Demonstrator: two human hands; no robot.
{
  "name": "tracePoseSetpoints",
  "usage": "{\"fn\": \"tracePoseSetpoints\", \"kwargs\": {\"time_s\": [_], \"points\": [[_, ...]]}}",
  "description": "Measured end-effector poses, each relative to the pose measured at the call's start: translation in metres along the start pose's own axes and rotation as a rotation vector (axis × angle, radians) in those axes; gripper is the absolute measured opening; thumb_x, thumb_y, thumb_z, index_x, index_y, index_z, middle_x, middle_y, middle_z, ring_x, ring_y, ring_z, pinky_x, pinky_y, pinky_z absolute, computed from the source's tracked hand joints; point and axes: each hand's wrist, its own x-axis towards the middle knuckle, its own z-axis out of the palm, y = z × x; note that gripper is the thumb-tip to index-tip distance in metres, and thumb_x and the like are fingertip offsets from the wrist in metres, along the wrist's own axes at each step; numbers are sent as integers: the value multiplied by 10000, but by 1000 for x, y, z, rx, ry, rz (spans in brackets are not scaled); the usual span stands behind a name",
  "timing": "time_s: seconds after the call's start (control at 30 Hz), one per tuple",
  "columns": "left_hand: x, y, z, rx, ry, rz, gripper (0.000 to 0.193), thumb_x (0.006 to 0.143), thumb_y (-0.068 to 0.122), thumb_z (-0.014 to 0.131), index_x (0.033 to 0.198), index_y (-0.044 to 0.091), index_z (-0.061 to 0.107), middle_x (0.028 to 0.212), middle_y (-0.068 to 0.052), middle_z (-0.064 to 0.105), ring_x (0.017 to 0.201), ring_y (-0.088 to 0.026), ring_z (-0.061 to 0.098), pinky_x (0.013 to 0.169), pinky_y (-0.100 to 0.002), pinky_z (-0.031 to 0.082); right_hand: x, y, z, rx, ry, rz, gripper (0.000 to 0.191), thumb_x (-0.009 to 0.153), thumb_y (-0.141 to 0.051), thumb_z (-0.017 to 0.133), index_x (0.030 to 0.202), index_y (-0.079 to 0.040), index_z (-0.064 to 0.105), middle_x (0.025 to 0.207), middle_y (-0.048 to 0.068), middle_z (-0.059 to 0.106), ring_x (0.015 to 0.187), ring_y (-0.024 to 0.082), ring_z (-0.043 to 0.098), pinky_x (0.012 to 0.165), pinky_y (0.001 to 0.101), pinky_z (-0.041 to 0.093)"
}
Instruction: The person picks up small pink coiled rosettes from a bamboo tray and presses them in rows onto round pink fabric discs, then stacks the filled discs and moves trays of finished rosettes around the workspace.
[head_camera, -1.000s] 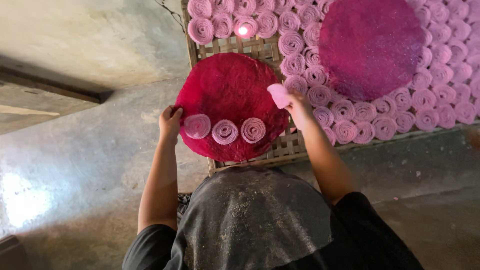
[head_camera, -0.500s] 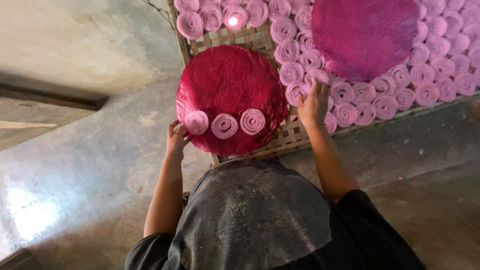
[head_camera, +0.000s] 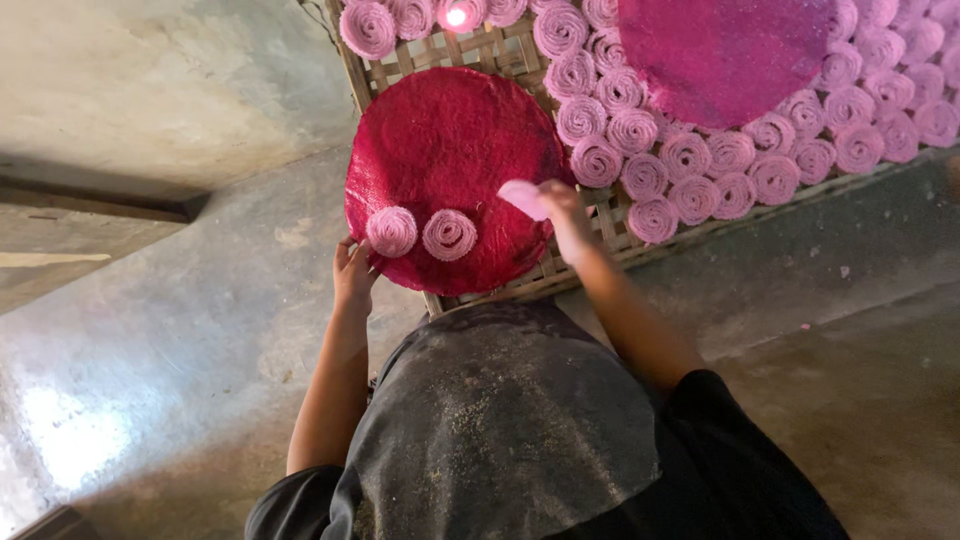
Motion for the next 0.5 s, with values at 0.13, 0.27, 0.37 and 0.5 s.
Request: {"fn": "tracePoseSetpoints", "kwargs": {"time_s": [0.13,0.27,0.37,0.5], "points": [[1,-1,0,-14,-26,3,281,1009,168,611,1266,119,511,1157,-49,688,1024,-186,693,854,-373,593,-7,-10,-57,577,174,322,400,857,-287,676,1159,-28,635,1096,120,740,1034,237,708,926,395,568],[2,-2,2,-8,-38,2,284,1002,163,624,1257,110,510,1163,-62,693,1033,-191,701,864,-374,598,-26,-23,-93,-132,173,101,395,903,-181,737,1237,-43,578,1140,81,683,1070,199,660,926,349,542],[3,-2,3,-39,-63,6,275,1002,156,621,1247,95,511,1167,-84,702,1037,-205,708,863,-378,605,-34,-30,-93,-599,257,-48,411,901,-152,751,1250,-28,573,1111,144,678,1003,238,655,883,371,532],[3,2,5,-72,-44,30,232,1020,163,615,1211,67,524,1154,-89,693,1039,-217,709,869,-400,625,-45,-54,-63,-1227,463,-323,437,865,-106,757,1265,-42,593,1104,178,670,1027,364,634,882,460,506]]}}
